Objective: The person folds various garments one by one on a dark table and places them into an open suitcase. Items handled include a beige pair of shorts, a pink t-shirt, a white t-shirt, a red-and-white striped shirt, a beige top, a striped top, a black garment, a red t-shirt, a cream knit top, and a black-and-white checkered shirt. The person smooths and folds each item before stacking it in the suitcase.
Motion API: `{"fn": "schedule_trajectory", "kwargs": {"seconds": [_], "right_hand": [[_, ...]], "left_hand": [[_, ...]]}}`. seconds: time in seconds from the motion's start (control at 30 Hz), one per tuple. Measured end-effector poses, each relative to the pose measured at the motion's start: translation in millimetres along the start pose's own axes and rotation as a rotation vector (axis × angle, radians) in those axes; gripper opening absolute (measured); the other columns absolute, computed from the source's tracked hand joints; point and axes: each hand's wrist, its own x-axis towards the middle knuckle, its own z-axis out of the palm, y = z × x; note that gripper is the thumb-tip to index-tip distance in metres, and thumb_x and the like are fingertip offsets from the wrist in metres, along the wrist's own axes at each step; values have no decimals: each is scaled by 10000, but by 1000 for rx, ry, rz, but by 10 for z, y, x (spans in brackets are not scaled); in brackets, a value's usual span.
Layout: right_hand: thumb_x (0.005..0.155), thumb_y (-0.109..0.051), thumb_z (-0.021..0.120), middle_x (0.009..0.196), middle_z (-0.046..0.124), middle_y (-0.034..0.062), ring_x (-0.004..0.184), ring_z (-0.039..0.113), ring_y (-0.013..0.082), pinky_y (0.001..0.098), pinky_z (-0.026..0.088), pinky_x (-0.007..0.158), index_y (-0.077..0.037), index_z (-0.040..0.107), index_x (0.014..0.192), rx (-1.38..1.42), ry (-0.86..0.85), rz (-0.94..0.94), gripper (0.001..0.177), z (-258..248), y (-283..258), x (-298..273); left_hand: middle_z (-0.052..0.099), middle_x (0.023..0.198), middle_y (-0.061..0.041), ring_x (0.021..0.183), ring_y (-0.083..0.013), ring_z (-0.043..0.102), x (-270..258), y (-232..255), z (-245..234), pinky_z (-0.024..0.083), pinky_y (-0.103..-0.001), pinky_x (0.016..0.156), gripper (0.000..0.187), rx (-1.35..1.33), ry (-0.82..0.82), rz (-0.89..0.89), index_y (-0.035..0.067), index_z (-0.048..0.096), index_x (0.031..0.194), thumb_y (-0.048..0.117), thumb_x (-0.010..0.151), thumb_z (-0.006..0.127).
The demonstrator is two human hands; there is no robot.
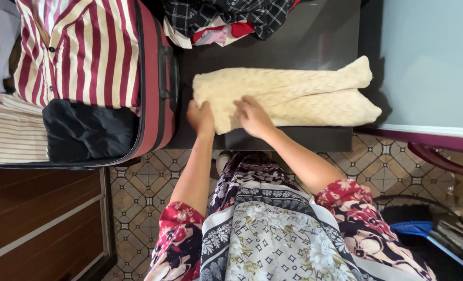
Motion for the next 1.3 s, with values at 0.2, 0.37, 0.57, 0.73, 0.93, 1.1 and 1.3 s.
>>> {"fn": "schedule_trajectory", "kwargs": {"seconds": [0.2, 0.37, 0.57, 0.73, 0.93, 1.1, 1.3], "right_hand": [[852, 89, 600, 1344, 641, 31, 1344, 565, 272, 475, 403, 1186, -150, 724, 1164, -564, 265, -19, 412, -247, 294, -13], [780, -157, 738, 1198, 654, 163, 1221, 490, 369, 607, 310, 1073, -104, 742, 1069, -609, 232, 218, 293, -811, 520, -149], [1005, -268, 686, 1305, 677, 31, 1294, 593, 251, 474, 398, 1165, -167, 683, 1283, -136, 138, 284, 296, -861, 253, -133], [984, -365, 587, 1216, 700, 75, 1082, 662, 226, 370, 549, 919, -124, 579, 1397, 1200, 40, 564, 478, -1158, -183, -13], [946, -151, 644, 1142, 701, 117, 971, 693, 206, 329, 555, 847, 3, 605, 1358, 1058, 237, 489, 441, -1862, 426, -339], [934, -122, 713, 1305, 668, 183, 1183, 623, 286, 377, 491, 1020, 21, 632, 1375, 405, 604, 529, 471, -2230, 1085, -698], [871, -268, 806, 1580, 377, 195, 1452, 386, 330, 412, 330, 1188, -64, 428, 1530, 219, 994, 833, 786, -1684, 1347, -1094]], "left_hand": [[713, 1068, -251, 977, -410, 694, 108, -186, -248, 530, -448, 848, 306, 80, 215, 116, -76, 638, 1095, 122, 871, 574], [718, 1081, -243, 997, -396, 704, 259, -269, -324, 536, -435, 868, 317, 191, 104, -59, -65, 637, 1104, 174, 899, 600], [743, 1117, -192, 1005, -312, 731, -105, 458, -242, 541, -407, 878, 312, 27, -105, 140, -14, 649, 1162, 156, 901, 661], [709, 1083, -208, 1010, -340, 704, -896, 1238, 348, 549, -414, 907, 334, 102, -337, 455, -14, 677, 1168, 90, 853, 716], [626, 1219, -184, 1061, -335, 699, -1575, 1689, 788, 586, -361, 897, 348, -174, -862, 381, 26, 627, 1215, 124, 888, 699], [671, 1242, -154, 1158, -356, 670, -1364, 1476, 1055, 530, -381, 1020, 244, 5, -676, 715, 43, 707, 1160, 96, 921, 709], [569, 1392, -180, 1254, -396, 539, -667, 919, 1803, 406, -546, 1032, 404, 455, -521, 813, 63, 674, 1227, 221, 858, 724]]}}
